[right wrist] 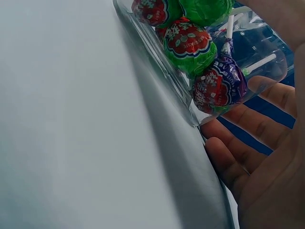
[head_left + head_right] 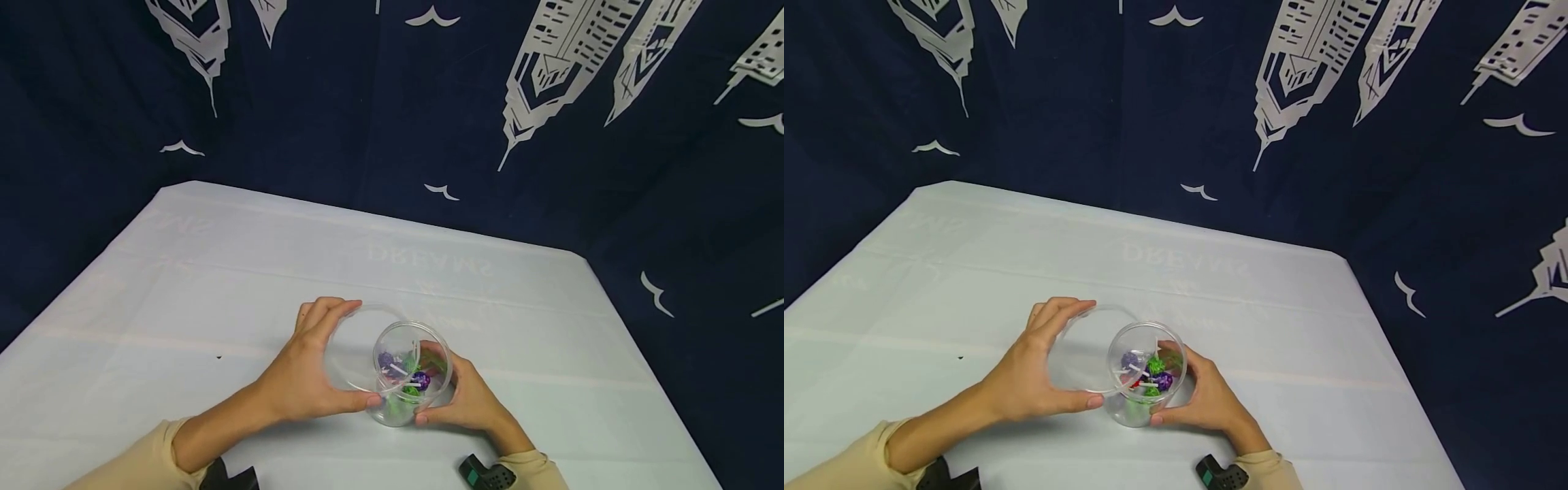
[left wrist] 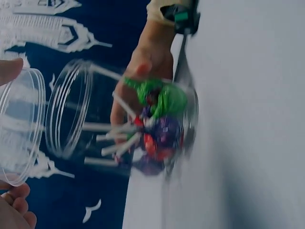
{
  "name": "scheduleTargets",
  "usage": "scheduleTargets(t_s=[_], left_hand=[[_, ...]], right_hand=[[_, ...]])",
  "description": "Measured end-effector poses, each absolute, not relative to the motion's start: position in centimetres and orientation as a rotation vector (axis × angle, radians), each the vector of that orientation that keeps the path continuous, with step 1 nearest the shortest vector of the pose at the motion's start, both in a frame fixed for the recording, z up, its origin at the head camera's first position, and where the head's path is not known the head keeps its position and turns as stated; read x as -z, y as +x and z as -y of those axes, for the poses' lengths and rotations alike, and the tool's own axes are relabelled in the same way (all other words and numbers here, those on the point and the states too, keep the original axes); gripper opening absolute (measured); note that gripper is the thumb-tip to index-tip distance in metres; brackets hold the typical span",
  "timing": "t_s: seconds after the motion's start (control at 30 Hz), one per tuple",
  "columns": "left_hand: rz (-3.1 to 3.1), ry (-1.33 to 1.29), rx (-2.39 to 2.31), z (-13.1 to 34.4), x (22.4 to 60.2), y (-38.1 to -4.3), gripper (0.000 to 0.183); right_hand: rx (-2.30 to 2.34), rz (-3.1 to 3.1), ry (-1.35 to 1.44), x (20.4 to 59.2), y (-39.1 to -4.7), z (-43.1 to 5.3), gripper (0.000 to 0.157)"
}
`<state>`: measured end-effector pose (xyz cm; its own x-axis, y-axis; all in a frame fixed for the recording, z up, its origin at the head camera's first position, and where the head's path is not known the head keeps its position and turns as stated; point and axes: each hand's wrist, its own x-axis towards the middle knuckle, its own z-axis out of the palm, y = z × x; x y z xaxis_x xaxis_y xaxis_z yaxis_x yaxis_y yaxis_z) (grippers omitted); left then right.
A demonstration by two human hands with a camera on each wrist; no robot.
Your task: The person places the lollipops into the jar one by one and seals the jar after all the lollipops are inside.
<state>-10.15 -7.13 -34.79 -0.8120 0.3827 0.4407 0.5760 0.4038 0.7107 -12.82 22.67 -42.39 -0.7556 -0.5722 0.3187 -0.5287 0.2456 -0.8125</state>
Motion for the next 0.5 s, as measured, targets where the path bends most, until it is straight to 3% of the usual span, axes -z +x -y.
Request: scheduleTargets(t_s=[0.5], left_hand=[[2.614, -0.891, 1.185, 2.9, 34.5, -10.7, 0.108]], right_hand=[[1.55, -2.472, -1.025, 42.4, -12.6, -22.8, 0.095]])
